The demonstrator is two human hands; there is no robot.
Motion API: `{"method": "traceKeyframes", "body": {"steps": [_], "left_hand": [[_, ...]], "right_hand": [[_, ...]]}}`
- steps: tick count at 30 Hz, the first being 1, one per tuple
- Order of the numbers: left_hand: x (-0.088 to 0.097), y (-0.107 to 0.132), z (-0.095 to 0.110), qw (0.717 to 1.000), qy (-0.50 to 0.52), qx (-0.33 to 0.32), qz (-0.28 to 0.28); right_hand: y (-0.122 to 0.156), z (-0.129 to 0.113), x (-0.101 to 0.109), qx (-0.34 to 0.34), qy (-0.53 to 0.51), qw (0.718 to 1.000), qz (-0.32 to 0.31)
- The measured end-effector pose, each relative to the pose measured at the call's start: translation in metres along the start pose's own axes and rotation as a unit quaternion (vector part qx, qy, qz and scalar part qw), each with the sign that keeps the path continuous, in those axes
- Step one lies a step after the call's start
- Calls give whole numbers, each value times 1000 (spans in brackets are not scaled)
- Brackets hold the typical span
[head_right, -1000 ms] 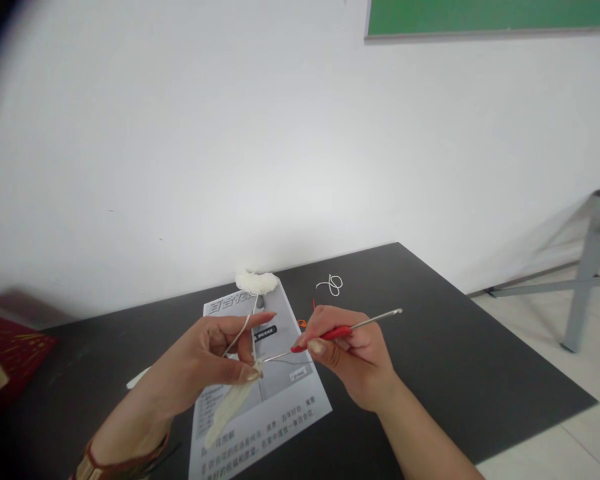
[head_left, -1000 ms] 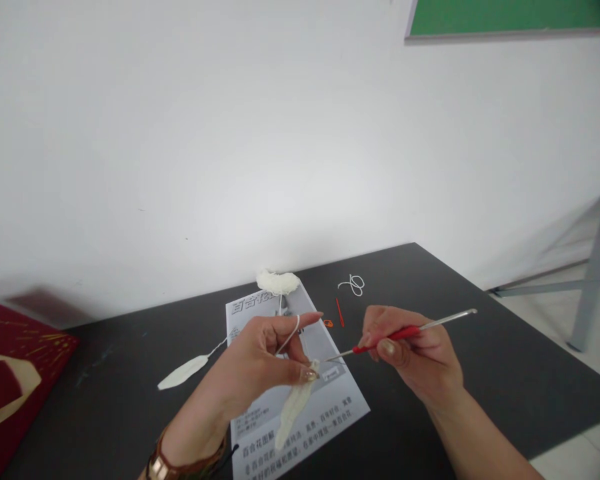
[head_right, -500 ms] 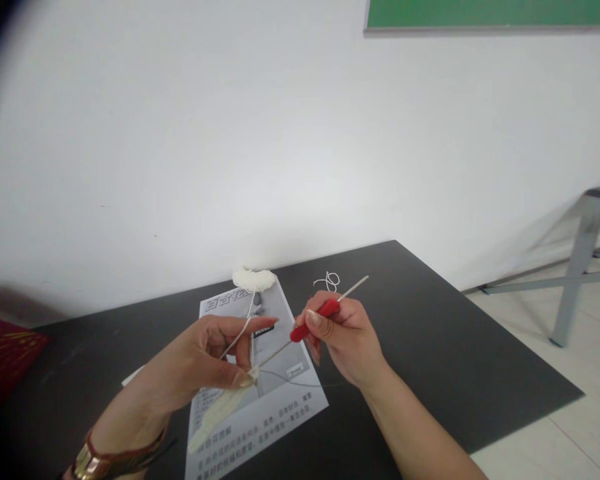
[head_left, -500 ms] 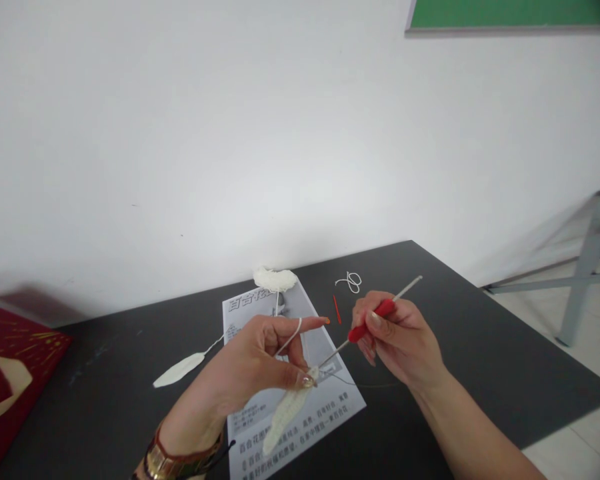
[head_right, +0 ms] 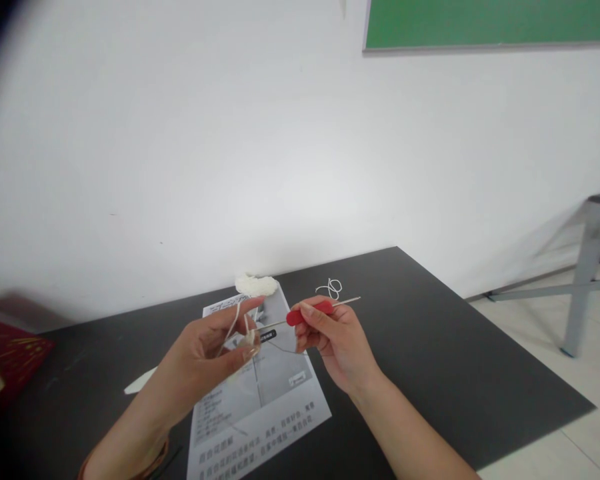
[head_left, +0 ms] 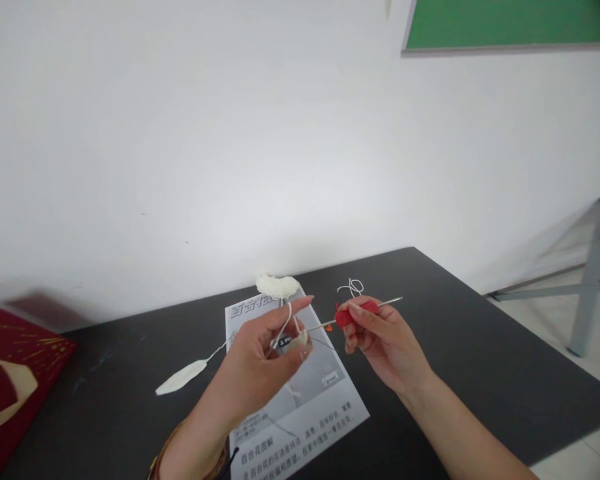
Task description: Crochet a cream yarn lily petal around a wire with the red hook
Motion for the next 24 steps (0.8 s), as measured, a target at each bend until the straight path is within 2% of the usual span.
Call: {"method": "traceKeyframes", "body": {"steps": [5, 9, 11, 20, 24], "left_hand": [[-1, -1, -1, 999, 21, -7, 26], [0, -2, 1, 997, 71, 18, -12], [1, -2, 1, 996, 87, 20, -13], [-10, -6, 3, 994, 95, -16, 43], [-15, -9, -2, 991, 107, -23, 75]], "right_hand": [[1, -1, 0, 3, 3, 1000, -4], [0, -2, 1, 2, 8, 1000, -6], [0, -2, 1, 4, 12, 1000, -6], [-1, -1, 5, -48, -24, 998, -37], [-1, -1, 6, -47, -16, 998, -41]]}}
Point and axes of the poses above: each hand's wrist, its own y-axis away from the middle knuckle, its own x-axis out of the back of the hand, z = x × y, the point moved 1 cm from there along -y, towards the middle knuckle, and after that the axes turned 13 degrees about -z, right-handed, at the moved point
